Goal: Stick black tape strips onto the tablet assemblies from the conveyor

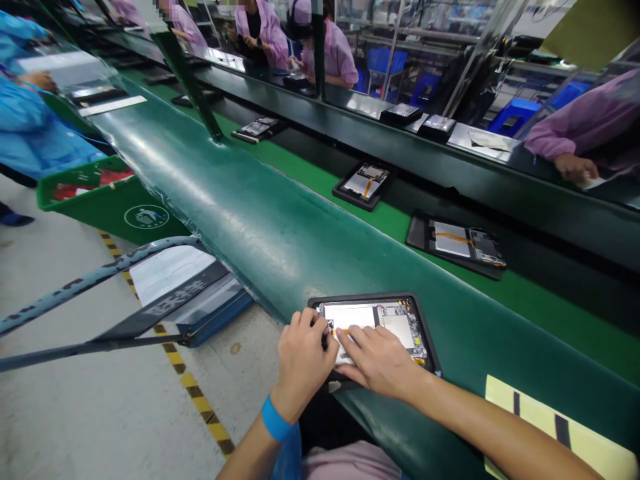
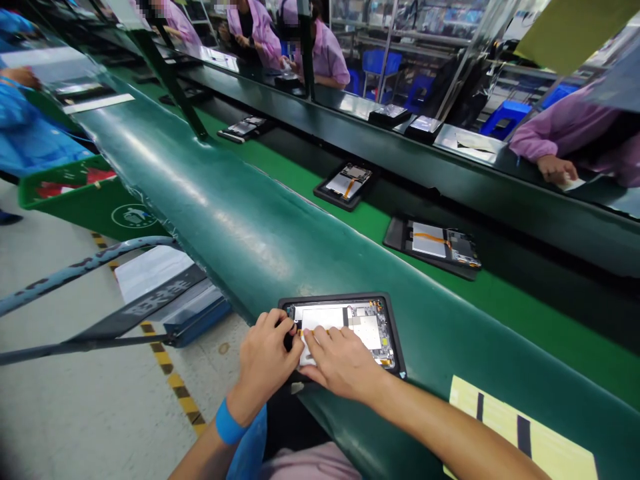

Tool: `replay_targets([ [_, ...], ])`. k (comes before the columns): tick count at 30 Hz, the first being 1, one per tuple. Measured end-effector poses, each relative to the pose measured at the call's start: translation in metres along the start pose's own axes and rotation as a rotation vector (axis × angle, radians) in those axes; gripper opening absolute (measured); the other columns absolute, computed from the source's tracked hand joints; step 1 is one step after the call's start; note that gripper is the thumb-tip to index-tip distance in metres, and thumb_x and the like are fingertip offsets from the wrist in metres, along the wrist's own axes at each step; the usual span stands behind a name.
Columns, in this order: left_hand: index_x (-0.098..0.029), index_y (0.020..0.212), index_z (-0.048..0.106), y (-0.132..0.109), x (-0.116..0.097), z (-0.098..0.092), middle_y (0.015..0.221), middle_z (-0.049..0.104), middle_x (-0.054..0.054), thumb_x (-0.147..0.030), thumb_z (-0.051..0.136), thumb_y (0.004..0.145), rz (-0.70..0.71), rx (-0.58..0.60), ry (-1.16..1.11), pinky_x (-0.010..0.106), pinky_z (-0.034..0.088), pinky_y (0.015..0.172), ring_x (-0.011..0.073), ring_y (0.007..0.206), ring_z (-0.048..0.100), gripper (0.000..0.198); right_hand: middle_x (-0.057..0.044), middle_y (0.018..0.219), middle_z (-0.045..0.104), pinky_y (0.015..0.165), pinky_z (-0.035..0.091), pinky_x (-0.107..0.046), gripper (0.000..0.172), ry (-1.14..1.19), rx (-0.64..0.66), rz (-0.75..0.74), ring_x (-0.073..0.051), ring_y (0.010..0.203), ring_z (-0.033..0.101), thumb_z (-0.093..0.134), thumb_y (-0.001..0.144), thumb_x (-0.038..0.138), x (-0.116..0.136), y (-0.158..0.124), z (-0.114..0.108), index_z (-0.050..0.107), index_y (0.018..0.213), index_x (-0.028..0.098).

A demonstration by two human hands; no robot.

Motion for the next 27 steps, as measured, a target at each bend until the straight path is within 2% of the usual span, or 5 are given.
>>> replay_targets([
  [4, -0.021, 0.081, 0.059, -0.009, 0.011, -0.001, 0.095, 0.066, 0.005, -0.013, 0.054, 0.089, 0.078, -0.049, -0.174, 0.035, 0.048, 0.076, 0.0208, 0.085, 0.058, 0.013, -0.008, 0.103, 0.069, 0.067, 0.041, -0.036, 0.061, 0.007, -0.028, -0.003, -0.022, 0.083, 0.062, 0.065, 0.095, 0.058, 0.000, 0.001, -0.001, 0.057, 0.134, 0.011],
  [8, -0.021, 0.097, 0.063, -0.023, 0.020, -0.002, 0.113, 0.068, 0.008, -0.017, 0.053, 0.095, 0.187, -0.108, -0.279, 0.037, 0.052, 0.087, 0.0220, 0.101, 0.062, 0.011, -0.008, 0.104, 0.069, 0.067, 0.040, -0.037, 0.060, -0.002, -0.046, -0.001, -0.021, 0.083, 0.061, 0.063, 0.097, 0.058, 0.001, 0.000, 0.000, 0.058, 0.134, 0.011],
  [11, -0.022, 0.096, 0.063, -0.025, 0.021, -0.003, 0.114, 0.067, 0.008, -0.020, 0.053, 0.096, 0.170, -0.108, -0.287, 0.037, 0.053, 0.087, 0.0217, 0.101, 0.063, 0.010, -0.008, 0.104, 0.069, 0.067, 0.039, -0.037, 0.059, -0.023, -0.050, 0.002, -0.022, 0.082, 0.060, 0.060, 0.099, 0.057, 0.002, -0.002, 0.000, 0.057, 0.135, 0.011],
  [16, -0.022, 0.079, 0.059, -0.012, 0.011, -0.004, 0.100, 0.066, 0.005, -0.025, 0.054, 0.094, 0.062, 0.010, -0.172, 0.033, 0.050, 0.074, 0.0204, 0.088, 0.061, 0.016, -0.008, 0.103, 0.069, 0.067, 0.037, -0.037, 0.055, -0.046, -0.045, 0.025, -0.021, 0.082, 0.059, 0.056, 0.102, 0.053, 0.002, -0.004, -0.001, 0.057, 0.135, 0.010],
  [27, -0.023, 0.074, 0.057, 0.008, -0.001, -0.004, 0.091, 0.062, 0.002, -0.030, 0.057, 0.090, -0.054, 0.249, 0.075, 0.030, 0.036, 0.057, 0.0197, 0.086, 0.060, 0.018, -0.009, 0.102, 0.067, 0.064, 0.035, -0.038, 0.053, -0.020, -0.035, 0.017, -0.022, 0.081, 0.058, 0.045, 0.106, 0.051, 0.001, -0.005, 0.001, 0.054, 0.137, 0.009],
])
Point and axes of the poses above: each hand's wrist, its own y-axis towards the middle knuckle, its own z-axis out of the palm, x = y × z, the point moved 4 cm from there along y, towards the middle knuckle
